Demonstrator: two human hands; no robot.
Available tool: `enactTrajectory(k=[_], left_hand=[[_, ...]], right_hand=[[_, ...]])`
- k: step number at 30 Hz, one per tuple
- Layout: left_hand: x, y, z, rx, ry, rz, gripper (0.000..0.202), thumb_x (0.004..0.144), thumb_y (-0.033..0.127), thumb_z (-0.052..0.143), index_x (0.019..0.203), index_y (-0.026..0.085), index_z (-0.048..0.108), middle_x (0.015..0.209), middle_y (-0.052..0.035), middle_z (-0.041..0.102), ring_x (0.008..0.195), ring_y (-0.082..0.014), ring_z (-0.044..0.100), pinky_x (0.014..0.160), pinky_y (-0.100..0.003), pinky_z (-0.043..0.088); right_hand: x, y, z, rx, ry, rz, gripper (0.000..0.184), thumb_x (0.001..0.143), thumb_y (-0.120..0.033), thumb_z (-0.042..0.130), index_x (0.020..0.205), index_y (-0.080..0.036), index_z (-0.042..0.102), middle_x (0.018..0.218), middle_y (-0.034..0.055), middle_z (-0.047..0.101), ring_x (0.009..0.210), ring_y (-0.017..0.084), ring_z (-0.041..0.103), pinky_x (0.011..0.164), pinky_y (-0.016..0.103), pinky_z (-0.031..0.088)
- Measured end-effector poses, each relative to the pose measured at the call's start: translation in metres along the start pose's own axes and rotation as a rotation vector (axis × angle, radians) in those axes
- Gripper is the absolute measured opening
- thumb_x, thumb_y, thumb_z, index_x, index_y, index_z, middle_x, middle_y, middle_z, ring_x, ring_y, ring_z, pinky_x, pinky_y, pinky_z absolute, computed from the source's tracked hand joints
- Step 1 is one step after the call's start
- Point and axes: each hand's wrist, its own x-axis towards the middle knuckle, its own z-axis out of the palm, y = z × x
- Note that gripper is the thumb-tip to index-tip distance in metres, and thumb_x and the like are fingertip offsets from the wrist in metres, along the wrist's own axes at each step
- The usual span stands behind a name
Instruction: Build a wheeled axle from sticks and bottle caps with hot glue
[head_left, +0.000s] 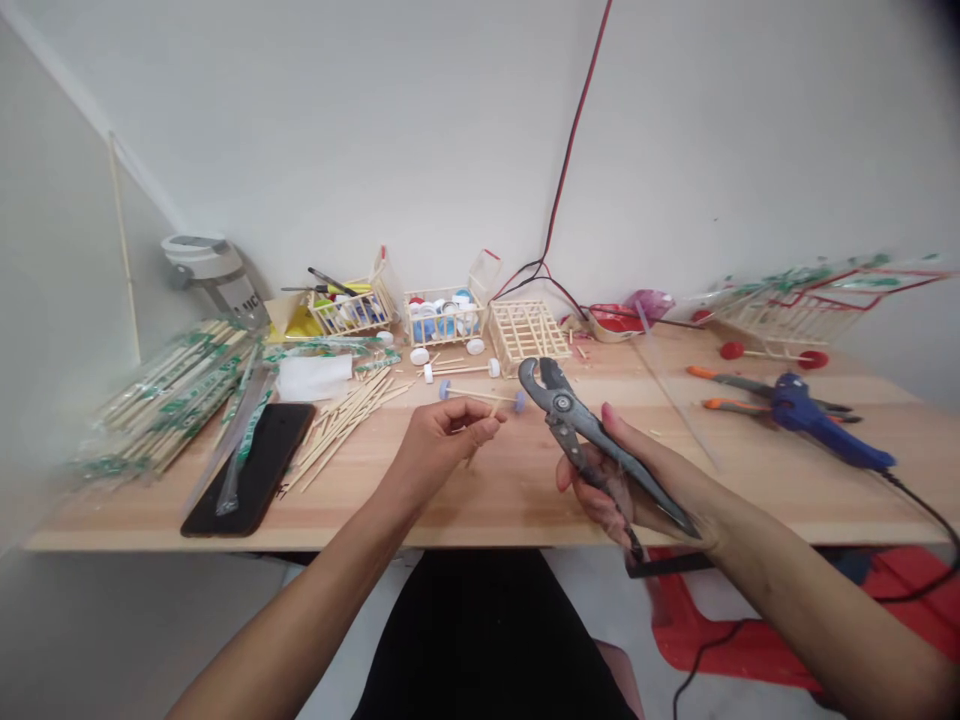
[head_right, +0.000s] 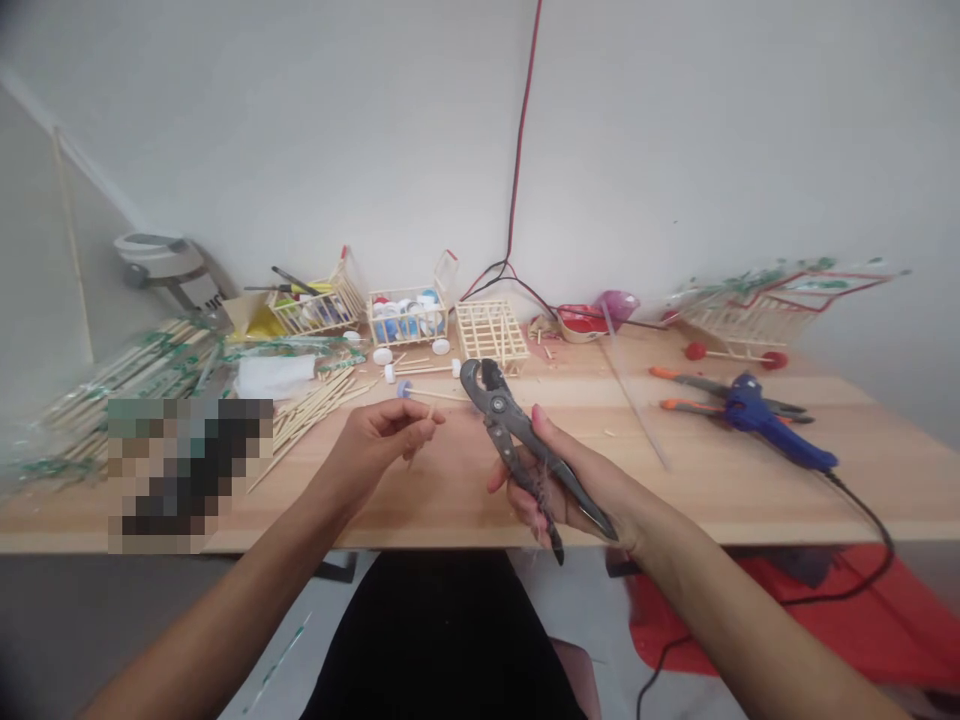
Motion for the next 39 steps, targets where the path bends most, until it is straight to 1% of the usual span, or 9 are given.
enactTrajectory(k=[6, 17, 21, 24, 27, 29, 32, 34, 39], left_hand=[[0.016, 0.0, -0.015, 0.105, 0.057, 0.098, 0.023, 0.08, 0.035, 0.067, 0.09, 0.013, 0.068, 0.067, 0.001, 0.056, 0.053, -0.0068, 0.045, 0.049, -0.019, 0.034], [0.028, -0.01, -0.031, 0.187, 0.163, 0.13, 0.023, 0.083, 0.036, 0.063, 0.085, 0.014, 0.061, 0.065, 0.0022, 0.053, 0.059, -0.0075, 0.046, 0.054, -0.019, 0.033], [0.021, -0.003, -0.017, 0.085, 0.135, 0.078, 0.016, 0.083, 0.031, 0.061, 0.081, 0.017, 0.053, 0.059, 0.0063, 0.044, 0.053, -0.0064, 0.039, 0.051, -0.019, 0.03], [0.012, 0.011, 0.004, 0.178, 0.078, 0.067, 0.019, 0.079, 0.032, 0.067, 0.089, 0.017, 0.061, 0.058, 0.0068, 0.041, 0.051, -0.0065, 0.036, 0.049, -0.019, 0.027], [0.006, 0.022, 0.031, 0.36, -0.026, 0.196, 0.044, 0.072, 0.035, 0.075, 0.111, 0.02, 0.064, 0.07, 0.0033, 0.053, 0.064, -0.0106, 0.049, 0.06, -0.022, 0.039], [0.003, 0.02, 0.048, 0.559, -0.072, 0.303, 0.055, 0.065, 0.041, 0.081, 0.114, 0.022, 0.064, 0.082, 0.0001, 0.06, 0.075, -0.0149, 0.054, 0.068, -0.027, 0.043], [0.004, 0.009, 0.066, 0.79, -0.095, 0.415, 0.029, 0.076, 0.038, 0.074, 0.097, 0.02, 0.067, 0.091, -0.0034, 0.063, 0.087, -0.0193, 0.057, 0.073, -0.03, 0.043], [0.006, 0.005, 0.07, 0.785, -0.06, 0.454, 0.009, 0.085, 0.025, 0.064, 0.08, 0.018, 0.067, 0.085, -0.0024, 0.064, 0.085, -0.0173, 0.058, 0.073, -0.028, 0.043], [0.018, 0.024, 0.057, 0.52, 0.222, 0.491, 0.02, 0.083, 0.016, 0.063, 0.063, 0.018, 0.061, 0.067, 0.0019, 0.061, 0.069, -0.0131, 0.056, 0.067, -0.025, 0.041]], right_hand=[[0.002, 0.004, -0.006, 0.23, -0.084, -0.055, 0.081, 0.09, -0.072, 0.022, 0.1, -0.006, 0.069, 0.064, 0.0034, 0.055, 0.051, 0.013, 0.057, 0.05, 0.025, 0.048], [0.002, 0.002, -0.016, 0.341, 0.003, -0.165, 0.088, 0.087, -0.076, 0.02, 0.109, -0.004, 0.067, 0.073, 0.0083, 0.06, 0.064, 0.018, 0.058, 0.061, 0.031, 0.048], [0.011, -0.001, -0.009, 0.332, 0.092, -0.236, 0.09, 0.087, -0.077, 0.016, 0.111, -0.007, 0.066, 0.077, 0.0104, 0.063, 0.068, 0.02, 0.059, 0.068, 0.034, 0.049], [0.02, -0.002, -0.004, 0.311, 0.161, -0.289, 0.09, 0.087, -0.076, 0.015, 0.112, -0.007, 0.066, 0.076, 0.0111, 0.065, 0.068, 0.019, 0.06, 0.07, 0.033, 0.049], [0.027, -0.001, 0.003, 0.272, 0.207, -0.333, 0.089, 0.087, -0.077, 0.017, 0.11, -0.007, 0.068, 0.079, 0.0126, 0.068, 0.073, 0.02, 0.063, 0.072, 0.033, 0.05], [0.031, -0.002, 0.008, 0.241, 0.224, -0.367, 0.086, 0.087, -0.076, 0.019, 0.11, -0.01, 0.068, 0.085, 0.0135, 0.07, 0.079, 0.022, 0.065, 0.073, 0.033, 0.051], [0.034, -0.002, 0.015, 0.203, 0.26, -0.399, 0.076, 0.088, -0.074, 0.026, 0.11, -0.015, 0.068, 0.089, 0.0117, 0.071, 0.083, 0.022, 0.066, 0.071, 0.031, 0.052], [0.034, -0.002, 0.017, 0.186, 0.302, -0.423, 0.07, 0.088, -0.072, 0.031, 0.109, -0.017, 0.068, 0.088, 0.0098, 0.071, 0.082, 0.02, 0.066, 0.07, 0.03, 0.053], [0.029, 0.0, 0.014, 0.169, 0.308, -0.334, 0.083, 0.086, -0.078, 0.021, 0.108, -0.013, 0.067, 0.079, 0.0103, 0.068, 0.073, 0.019, 0.064, 0.074, 0.033, 0.052]])
